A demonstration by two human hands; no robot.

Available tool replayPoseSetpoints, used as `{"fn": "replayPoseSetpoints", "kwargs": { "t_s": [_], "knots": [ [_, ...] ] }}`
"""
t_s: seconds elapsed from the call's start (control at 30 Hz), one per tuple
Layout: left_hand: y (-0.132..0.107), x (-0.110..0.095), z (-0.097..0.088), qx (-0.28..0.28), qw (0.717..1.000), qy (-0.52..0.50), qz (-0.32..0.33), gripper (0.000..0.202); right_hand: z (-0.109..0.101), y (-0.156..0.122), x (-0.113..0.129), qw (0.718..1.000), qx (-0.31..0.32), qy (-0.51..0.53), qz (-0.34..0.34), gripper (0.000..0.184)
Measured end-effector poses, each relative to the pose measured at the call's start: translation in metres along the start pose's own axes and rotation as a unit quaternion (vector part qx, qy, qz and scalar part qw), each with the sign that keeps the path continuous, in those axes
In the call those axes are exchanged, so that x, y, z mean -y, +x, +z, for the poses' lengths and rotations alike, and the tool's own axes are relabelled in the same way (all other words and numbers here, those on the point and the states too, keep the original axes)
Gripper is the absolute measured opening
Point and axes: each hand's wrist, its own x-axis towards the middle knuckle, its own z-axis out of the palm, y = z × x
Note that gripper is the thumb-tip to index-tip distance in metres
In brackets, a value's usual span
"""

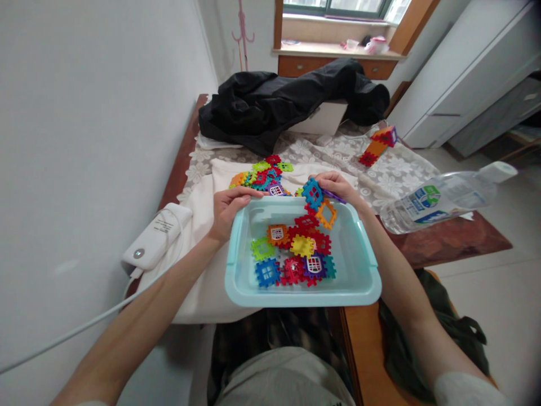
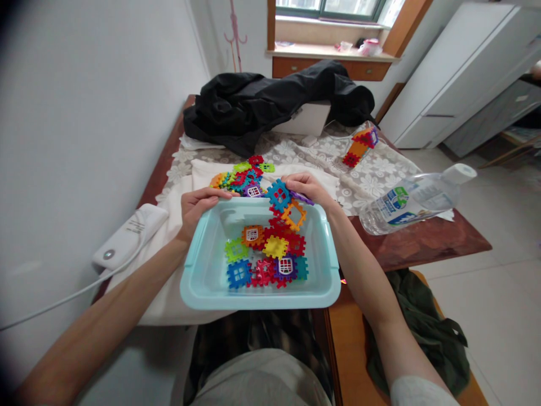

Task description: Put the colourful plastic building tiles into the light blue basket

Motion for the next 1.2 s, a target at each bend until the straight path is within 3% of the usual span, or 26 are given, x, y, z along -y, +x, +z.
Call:
{"fn": "replayPoseSetpoints", "kwargs": {
  "t_s": [0.27, 0.47, 0.6, 0.83, 1.07, 1.2],
  "knots": [
    [0.001, 0.002, 0.000, 0.003, 1.000, -0.007, 0.003, 0.019, -0.007, 0.000, 0.000, 0.992, 0.105, -0.023, -0.067, 0.052],
    [0.001, 0.001, 0.000, 0.004, 1.000, -0.004, 0.008, 0.020, -0.008, -0.001, 0.001, 0.993, 0.089, -0.027, -0.074, 0.035],
    [0.002, 0.002, 0.000, -0.001, 1.000, 0.000, 0.005, 0.021, -0.009, 0.000, -0.002, 0.993, 0.099, -0.020, -0.068, 0.036],
    [0.002, 0.001, 0.000, -0.005, 1.000, 0.007, 0.009, 0.020, -0.009, 0.003, -0.011, 0.994, 0.063, 0.030, -0.082, 0.037],
    [0.002, 0.005, -0.003, -0.002, 1.000, 0.007, 0.008, 0.021, -0.009, 0.003, -0.016, 0.984, 0.133, 0.074, -0.094, 0.028],
    [0.002, 0.007, -0.005, 0.000, 1.000, 0.006, 0.014, 0.019, -0.009, 0.006, -0.019, 0.985, 0.120, 0.076, -0.097, 0.034]
  ]
}}
